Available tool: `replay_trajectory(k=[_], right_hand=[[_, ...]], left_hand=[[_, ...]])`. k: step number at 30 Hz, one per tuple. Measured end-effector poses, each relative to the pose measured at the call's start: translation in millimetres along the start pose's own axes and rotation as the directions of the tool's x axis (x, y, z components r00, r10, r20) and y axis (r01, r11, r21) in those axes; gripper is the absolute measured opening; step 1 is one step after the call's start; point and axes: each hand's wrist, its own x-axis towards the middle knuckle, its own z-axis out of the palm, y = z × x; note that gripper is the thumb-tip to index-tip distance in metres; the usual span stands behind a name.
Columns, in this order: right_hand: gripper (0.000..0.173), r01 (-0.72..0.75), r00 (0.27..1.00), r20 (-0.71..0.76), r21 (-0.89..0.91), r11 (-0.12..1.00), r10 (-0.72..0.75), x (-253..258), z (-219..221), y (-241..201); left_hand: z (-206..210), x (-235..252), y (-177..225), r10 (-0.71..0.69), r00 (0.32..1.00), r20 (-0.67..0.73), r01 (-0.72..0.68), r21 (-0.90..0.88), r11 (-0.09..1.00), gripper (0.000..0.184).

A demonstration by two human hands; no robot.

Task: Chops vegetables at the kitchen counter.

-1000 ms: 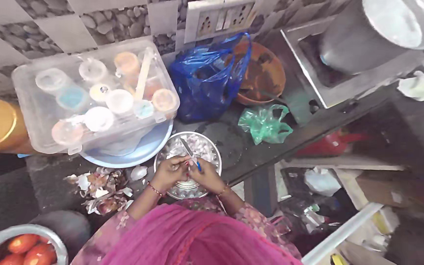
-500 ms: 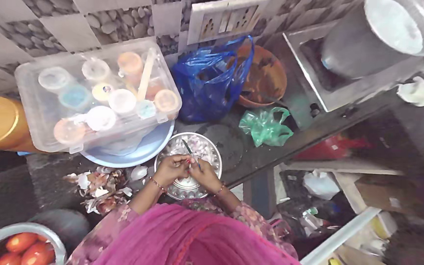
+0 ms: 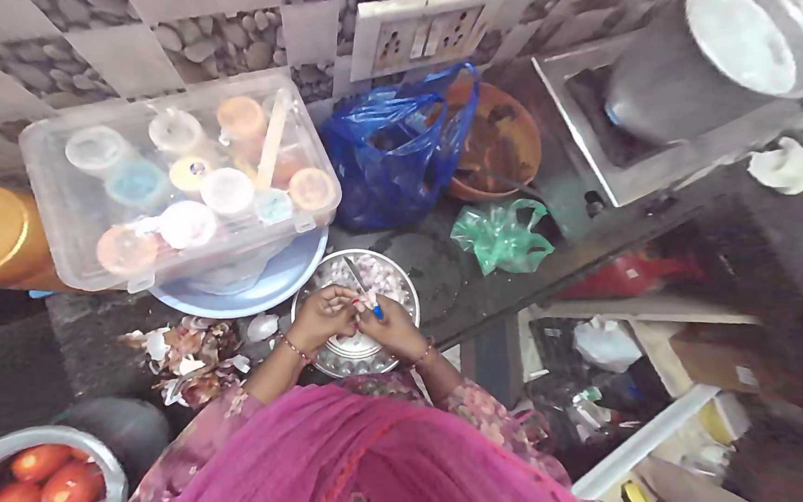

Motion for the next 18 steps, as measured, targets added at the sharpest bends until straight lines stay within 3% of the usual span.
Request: replay_trajectory(k=[18], right_hand=[[0.036,0.045,0.998,-0.032,-0.042,0.998,-0.046,-2.1,6.4,-2.9]], left_hand=[[-1.7,-1.2,0.2,-0.005,1.000,0.018,0.005,-0.019,1.000,0.035]])
